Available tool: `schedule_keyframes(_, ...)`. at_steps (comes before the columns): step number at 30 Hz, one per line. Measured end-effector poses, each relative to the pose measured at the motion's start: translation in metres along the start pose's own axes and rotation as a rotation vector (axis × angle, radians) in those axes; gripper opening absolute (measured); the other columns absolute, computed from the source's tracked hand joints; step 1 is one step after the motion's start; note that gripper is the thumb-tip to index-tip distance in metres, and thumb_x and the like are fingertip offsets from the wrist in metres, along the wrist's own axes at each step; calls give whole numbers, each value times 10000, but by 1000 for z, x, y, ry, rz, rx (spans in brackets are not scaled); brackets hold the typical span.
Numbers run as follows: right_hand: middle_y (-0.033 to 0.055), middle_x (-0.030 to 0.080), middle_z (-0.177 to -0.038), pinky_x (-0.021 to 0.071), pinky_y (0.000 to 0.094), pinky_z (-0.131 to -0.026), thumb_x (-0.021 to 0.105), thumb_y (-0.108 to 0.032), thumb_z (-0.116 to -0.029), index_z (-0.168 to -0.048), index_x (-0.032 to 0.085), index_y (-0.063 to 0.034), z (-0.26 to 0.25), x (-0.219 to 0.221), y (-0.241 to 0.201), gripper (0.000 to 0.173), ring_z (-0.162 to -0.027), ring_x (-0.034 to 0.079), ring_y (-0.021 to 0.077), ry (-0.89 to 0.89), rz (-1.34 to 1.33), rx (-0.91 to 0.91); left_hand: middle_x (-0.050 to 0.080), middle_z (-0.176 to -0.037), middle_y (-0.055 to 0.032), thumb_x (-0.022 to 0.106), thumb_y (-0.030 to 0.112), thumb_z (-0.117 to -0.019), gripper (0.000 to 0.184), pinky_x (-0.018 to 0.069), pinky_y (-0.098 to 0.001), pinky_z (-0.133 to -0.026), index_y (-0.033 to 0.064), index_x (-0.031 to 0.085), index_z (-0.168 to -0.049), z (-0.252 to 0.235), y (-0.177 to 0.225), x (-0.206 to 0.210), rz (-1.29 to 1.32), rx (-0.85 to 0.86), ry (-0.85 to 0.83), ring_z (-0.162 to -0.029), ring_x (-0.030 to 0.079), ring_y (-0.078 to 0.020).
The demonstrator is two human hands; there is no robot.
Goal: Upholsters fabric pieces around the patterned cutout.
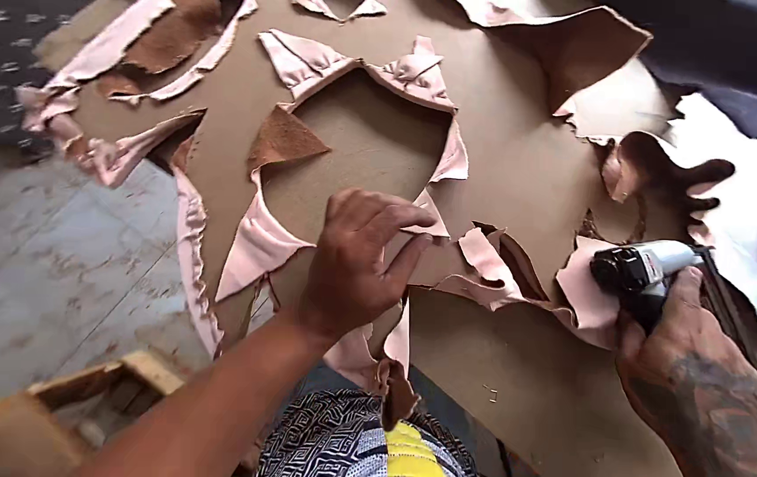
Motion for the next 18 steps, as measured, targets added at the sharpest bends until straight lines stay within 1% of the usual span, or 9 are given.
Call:
schedule_keyframes(3,378,633,-1155,512,727,-773,583,-338,-967,-1603,217,55,-6,4,17,832,-954,665,572,-72,-98,-118,709,-1046,87,656,358,-986,218,585,-328,-872,205,745,-1113,39,11,-14,-224,-353,-81,-978,667,-51)
schedule_keyframes(4,370,636,-1152,511,724,-767,585,-372,-949,-1600,212,65,-8,5,23,868,-942,667,563,-92,-125,-157,699,-1012,99,639,412,-989,243,596,-311,-829,223,742,-1102,52,16,-15,-293,-431,-112,-938,668,-40)
schedule_keyframes(6,369,635,-1169,514,719,-788,608,-441,-936,-1594,195,90,-12,7,31,941,-954,670,553,-141,-165,-226,684,-932,99,607,526,-977,323,592,-331,-770,240,738,-1049,74,25,-12,-435,-536,-193,-863,664,-51)
schedule_keyframes(8,371,635,-1194,519,705,-810,627,-510,-927,-1591,176,108,-16,7,35,1013,-969,676,541,-170,-196,-283,667,-867,64,582,648,-940,455,585,-371,-726,221,731,-988,89,33,-4,-572,-585,-268,-825,664,-109)
schedule_keyframes(9,369,634,-1195,518,705,-805,637,-538,-919,-1592,166,108,-17,8,37,1045,-966,675,539,-180,-212,-303,665,-851,44,574,690,-919,510,581,-384,-712,206,729,-969,93,37,0,-634,-602,-294,-827,667,-140)
schedule_keyframes(11,372,629,-1201,513,713,-793,655,-560,-899,-1590,154,113,-17,11,40,1087,-955,674,544,-182,-236,-335,672,-844,0,571,746,-887,598,582,-409,-732,170,723,-942,94,44,9,-730,-638,-351,-859,680,-199)
schedule_keyframes(14,385,608,-1244,504,718,-821,675,-546,-885,-1593,135,115,-20,12,44,1109,-999,663,556,-184,-245,-366,697,-850,-19,572,766,-873,630,546,-432,-833,157,729,-920,83,54,17,-785,-652,-405,-897,676,-226)
schedule_keyframes(16,379,615,-1229,501,726,-814,698,-487,-876,-1598,142,102,-22,10,46,1085,-985,663,560,-179,-257,-380,695,-855,12,613,665,-911,502,527,-422,-828,180,733,-953,74,72,19,-685,-564,-314,-867,665,-187)
schedule_keyframes(18,372,623,-1236,500,736,-817,709,-404,-883,-1606,182,76,-21,-2,51,1015,-983,668,557,-176,-314,-395,690,-862,59,627,553,-954,360,555,-392,-797,211,736,-985,67,100,26,-486,-456,-231,-845,664,-127)
Point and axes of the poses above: each hand's wrist, its own z-axis away from the middle knuckle, its own x-axis out of the palm, y = z × x, the point moved 6 cm from there along -z, towards the middle knuckle
